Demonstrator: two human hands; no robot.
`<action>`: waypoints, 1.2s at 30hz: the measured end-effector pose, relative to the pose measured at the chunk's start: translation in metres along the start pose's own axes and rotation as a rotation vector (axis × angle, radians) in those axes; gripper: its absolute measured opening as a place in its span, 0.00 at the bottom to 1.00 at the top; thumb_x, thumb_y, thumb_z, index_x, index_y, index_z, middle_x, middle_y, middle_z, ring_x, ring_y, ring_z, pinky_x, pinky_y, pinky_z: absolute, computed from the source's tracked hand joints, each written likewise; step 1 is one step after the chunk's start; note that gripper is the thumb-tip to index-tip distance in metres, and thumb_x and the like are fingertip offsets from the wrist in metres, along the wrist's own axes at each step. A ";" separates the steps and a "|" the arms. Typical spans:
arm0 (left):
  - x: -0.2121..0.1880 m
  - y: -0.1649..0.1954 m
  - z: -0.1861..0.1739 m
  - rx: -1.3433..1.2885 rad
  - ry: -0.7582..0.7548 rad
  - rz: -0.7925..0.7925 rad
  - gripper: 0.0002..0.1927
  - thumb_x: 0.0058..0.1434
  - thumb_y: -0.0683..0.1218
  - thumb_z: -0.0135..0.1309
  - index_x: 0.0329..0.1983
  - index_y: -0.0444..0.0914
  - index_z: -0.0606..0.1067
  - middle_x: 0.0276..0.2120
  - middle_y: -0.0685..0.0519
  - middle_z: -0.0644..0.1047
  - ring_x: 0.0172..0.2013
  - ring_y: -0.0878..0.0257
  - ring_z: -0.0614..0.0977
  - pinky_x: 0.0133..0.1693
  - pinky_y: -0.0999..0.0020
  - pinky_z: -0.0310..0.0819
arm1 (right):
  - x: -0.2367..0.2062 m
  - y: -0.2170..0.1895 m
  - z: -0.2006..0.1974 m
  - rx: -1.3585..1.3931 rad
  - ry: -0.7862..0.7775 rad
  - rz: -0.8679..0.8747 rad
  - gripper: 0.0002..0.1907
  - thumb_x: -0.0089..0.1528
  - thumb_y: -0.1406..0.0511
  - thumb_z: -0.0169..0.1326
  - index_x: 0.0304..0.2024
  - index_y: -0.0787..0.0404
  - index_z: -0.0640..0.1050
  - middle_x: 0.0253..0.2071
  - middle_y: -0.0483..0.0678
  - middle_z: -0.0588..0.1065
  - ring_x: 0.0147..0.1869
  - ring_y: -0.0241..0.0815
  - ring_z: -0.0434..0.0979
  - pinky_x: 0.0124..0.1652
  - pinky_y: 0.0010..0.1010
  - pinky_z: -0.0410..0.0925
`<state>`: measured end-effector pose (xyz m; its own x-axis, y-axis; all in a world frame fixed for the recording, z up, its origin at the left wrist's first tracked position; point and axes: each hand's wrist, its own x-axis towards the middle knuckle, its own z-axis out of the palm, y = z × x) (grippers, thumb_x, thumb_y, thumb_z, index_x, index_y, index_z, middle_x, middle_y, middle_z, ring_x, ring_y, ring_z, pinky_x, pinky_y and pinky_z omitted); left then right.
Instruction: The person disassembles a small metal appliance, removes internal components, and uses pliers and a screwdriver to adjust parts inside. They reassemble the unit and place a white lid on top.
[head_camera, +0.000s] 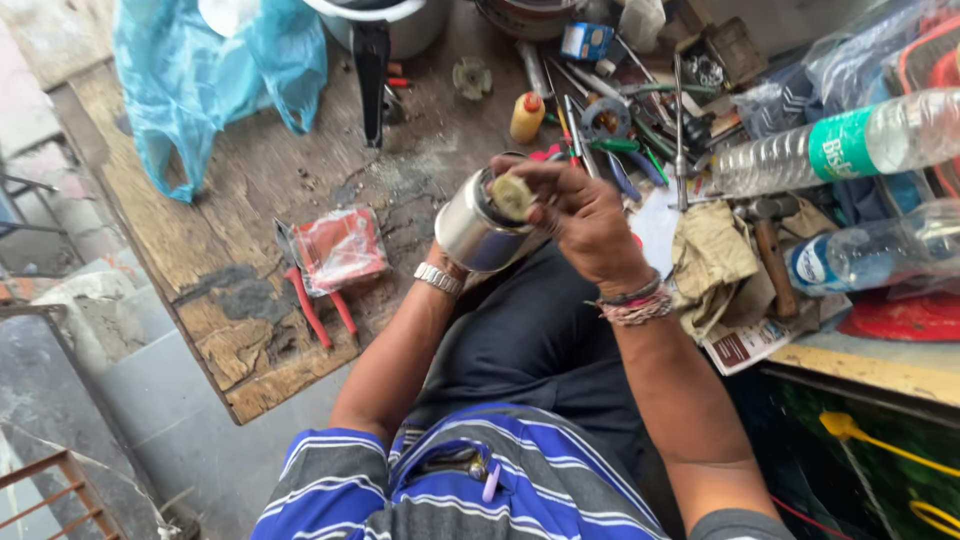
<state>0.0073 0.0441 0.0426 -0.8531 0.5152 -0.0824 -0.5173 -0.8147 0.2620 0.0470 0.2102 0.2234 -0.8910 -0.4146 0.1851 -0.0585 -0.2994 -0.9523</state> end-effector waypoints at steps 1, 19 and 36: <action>-0.003 -0.007 0.008 0.332 -0.091 0.103 0.20 0.71 0.45 0.52 0.63 0.33 0.69 0.56 0.46 0.77 0.53 0.57 0.80 0.54 0.64 0.78 | -0.002 -0.010 0.000 -0.045 0.030 -0.006 0.19 0.68 0.73 0.57 0.62 0.64 0.74 0.66 0.52 0.74 0.66 0.41 0.77 0.66 0.32 0.73; 0.005 -0.010 -0.017 0.805 -0.184 0.268 0.28 0.67 0.42 0.59 0.68 0.35 0.66 0.61 0.47 0.75 0.60 0.59 0.78 0.63 0.63 0.74 | 0.026 -0.077 0.013 -1.410 -0.156 -0.234 0.14 0.61 0.61 0.65 0.50 0.56 0.83 0.40 0.48 0.77 0.44 0.50 0.76 0.45 0.40 0.70; -0.013 0.009 -0.025 1.835 -0.033 0.634 0.40 0.58 0.50 0.68 0.70 0.40 0.62 0.62 0.47 0.73 0.62 0.58 0.72 0.59 0.62 0.72 | 0.011 -0.001 -0.038 -0.653 0.383 0.086 0.15 0.64 0.67 0.62 0.54 0.61 0.81 0.43 0.48 0.81 0.42 0.34 0.81 0.41 0.26 0.77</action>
<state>0.0119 0.0229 0.0218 -0.8453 0.3264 0.4231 0.5249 0.3588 0.7718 0.0199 0.2382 0.2178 -0.9914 -0.0505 0.1204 -0.1304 0.3390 -0.9317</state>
